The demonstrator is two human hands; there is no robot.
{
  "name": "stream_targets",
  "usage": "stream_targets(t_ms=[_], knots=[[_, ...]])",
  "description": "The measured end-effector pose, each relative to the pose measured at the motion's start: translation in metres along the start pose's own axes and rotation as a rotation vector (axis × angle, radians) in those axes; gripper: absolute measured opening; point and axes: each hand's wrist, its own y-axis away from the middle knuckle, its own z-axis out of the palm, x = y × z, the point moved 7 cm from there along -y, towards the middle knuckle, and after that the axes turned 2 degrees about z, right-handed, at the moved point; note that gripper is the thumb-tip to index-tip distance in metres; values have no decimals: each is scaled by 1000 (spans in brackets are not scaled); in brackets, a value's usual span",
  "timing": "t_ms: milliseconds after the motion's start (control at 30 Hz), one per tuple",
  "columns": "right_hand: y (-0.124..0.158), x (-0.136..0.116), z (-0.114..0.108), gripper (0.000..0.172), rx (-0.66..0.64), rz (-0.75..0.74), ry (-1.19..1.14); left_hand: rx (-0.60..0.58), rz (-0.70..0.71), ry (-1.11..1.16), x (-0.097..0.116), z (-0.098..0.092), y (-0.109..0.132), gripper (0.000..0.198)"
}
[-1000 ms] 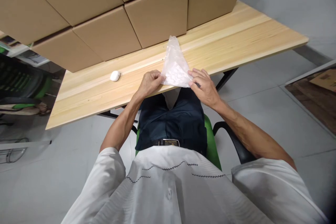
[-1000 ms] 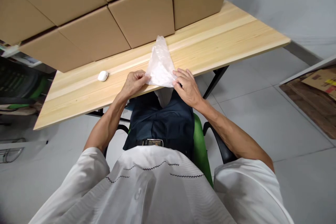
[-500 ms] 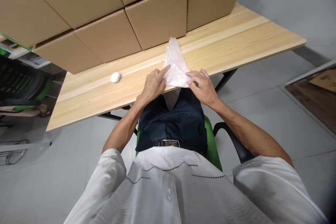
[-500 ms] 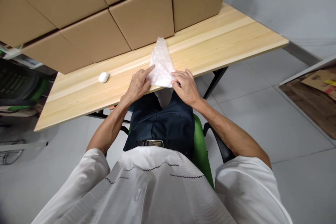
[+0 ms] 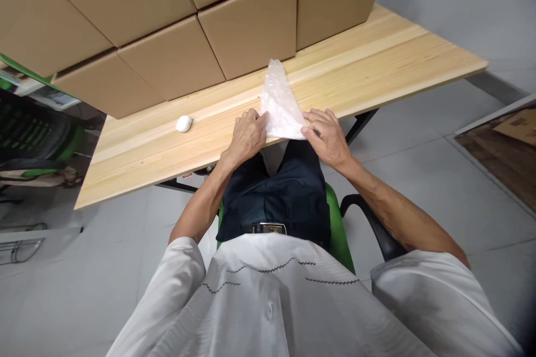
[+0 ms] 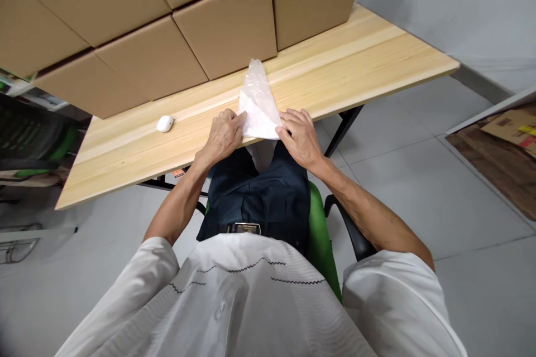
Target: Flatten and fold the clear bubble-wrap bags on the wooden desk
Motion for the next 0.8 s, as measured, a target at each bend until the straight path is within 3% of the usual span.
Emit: stream_targets(t_ms=[100, 200, 267, 400, 567, 800], knots=[[3, -6, -15, 37, 68, -22, 51, -20, -5, -6, 4, 1, 1, 38], [-2, -34, -23, 45, 94, -95, 142, -13, 8, -10, 6, -1, 1, 38], [-11, -59, -12, 49, 1, -178, 176, -7, 1, -12, 5, 0, 1, 38], [-36, -90, 35, 61, -251, -266, 212, 14, -10, 25, 2, 4, 0, 36], [-55, -71, 74, 72, -392, -198, 281, 6, -25, 63, 5, 5, 0, 39], [-58, -40, 75, 74, -406, -165, 263, -28, -48, 18, 5, -4, 5, 42]])
